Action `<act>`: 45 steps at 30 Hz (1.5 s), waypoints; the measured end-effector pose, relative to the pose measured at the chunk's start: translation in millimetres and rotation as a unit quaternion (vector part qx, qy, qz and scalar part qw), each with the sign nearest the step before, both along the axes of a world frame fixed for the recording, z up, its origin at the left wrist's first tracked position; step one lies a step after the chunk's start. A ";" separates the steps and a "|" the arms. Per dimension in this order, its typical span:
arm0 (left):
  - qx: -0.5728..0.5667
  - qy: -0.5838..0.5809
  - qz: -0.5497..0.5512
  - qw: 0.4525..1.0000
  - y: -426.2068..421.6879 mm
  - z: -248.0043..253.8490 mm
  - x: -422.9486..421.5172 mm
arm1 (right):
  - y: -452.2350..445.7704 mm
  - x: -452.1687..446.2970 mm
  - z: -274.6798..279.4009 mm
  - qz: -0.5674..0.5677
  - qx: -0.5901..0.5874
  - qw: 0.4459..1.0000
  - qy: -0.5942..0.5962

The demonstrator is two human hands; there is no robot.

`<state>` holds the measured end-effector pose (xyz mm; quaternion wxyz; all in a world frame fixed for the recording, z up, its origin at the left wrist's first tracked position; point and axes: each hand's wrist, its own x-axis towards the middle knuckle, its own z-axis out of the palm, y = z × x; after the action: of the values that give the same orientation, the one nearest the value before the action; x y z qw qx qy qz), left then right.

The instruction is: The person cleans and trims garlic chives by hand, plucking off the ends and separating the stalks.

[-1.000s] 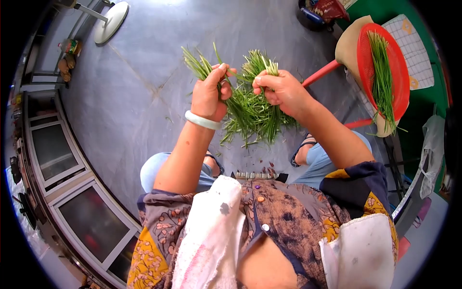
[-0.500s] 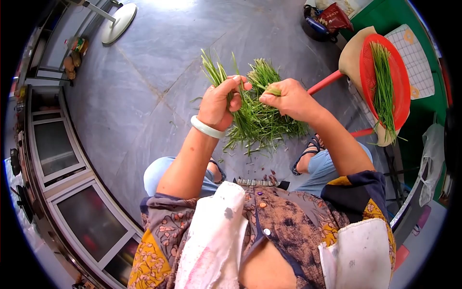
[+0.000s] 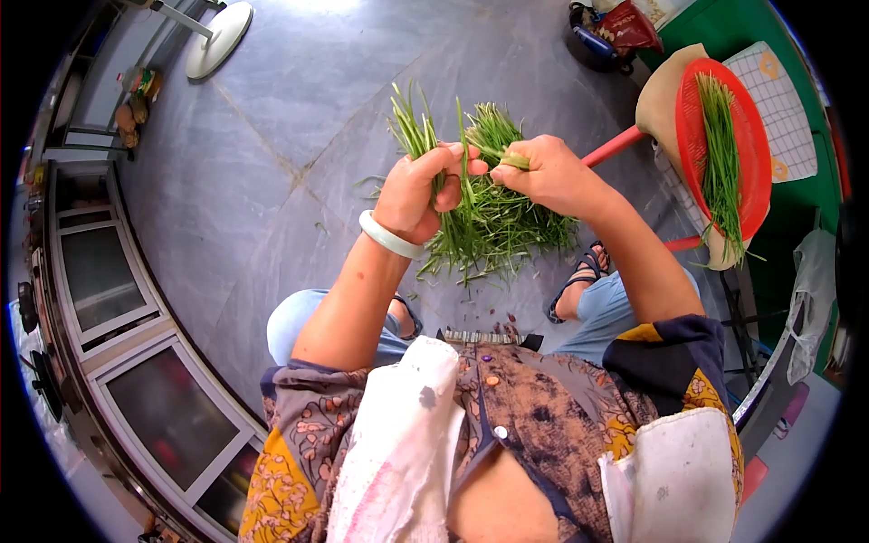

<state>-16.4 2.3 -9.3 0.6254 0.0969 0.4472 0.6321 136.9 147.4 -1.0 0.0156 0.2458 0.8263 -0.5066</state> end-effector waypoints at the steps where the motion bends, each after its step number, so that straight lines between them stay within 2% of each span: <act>1: 0.001 -0.008 -0.001 1.000 -0.2 -1.6 -0.4 | -0.9 -0.1 1.1 -0.010 -0.022 1.000 0.012; 4: 0.005 -0.022 -0.006 1.000 -1.0 -4.9 -1.0 | -0.6 -2.0 -1.2 -0.031 -0.102 0.992 0.073; 8: 0.005 -0.026 -0.024 0.999 -0.3 -2.2 2.1 | 0.3 -6.3 9.0 -0.119 -0.195 0.971 0.071; 11: 0.004 -0.020 -0.039 0.999 0.7 0.5 6.4 | -4.5 -9.7 16.3 -0.159 -0.354 0.915 0.115; 16: 0.015 -0.002 -0.079 0.997 2.2 0.1 10.9 | -15.2 -15.2 15.6 -0.178 -0.413 0.880 0.155; 22: -0.018 -0.017 -0.019 0.999 2.0 -5.7 9.8 | -10.1 -12.9 6.7 -0.198 -0.408 0.875 0.168; 29: -0.012 0.015 -0.061 0.998 2.0 1.7 10.0 | -9.2 -10.5 2.4 -0.219 -0.419 0.866 0.165; 37: -0.016 -0.019 -0.073 0.997 1.0 -5.6 10.4 | -4.7 -9.3 -1.1 -0.236 -0.416 0.861 0.175; 41: -0.007 -0.038 -0.067 0.997 0.7 -0.9 9.8 | 10.3 -8.4 7.4 -0.218 -0.424 0.845 0.242; 42: -0.003 -0.044 -0.068 0.997 0.9 -1.6 9.1 | 8.9 -8.7 17.0 -0.236 -0.413 0.852 0.221; 45: 0.004 -0.051 -0.073 0.996 0.8 -1.8 9.1 | 13.9 -4.6 22.1 -0.163 -0.379 0.895 0.172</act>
<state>-7.2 3.2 -11.1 0.6915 0.0992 0.4037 0.5908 132.3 161.3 21.1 -0.1177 0.2619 0.5098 -0.8109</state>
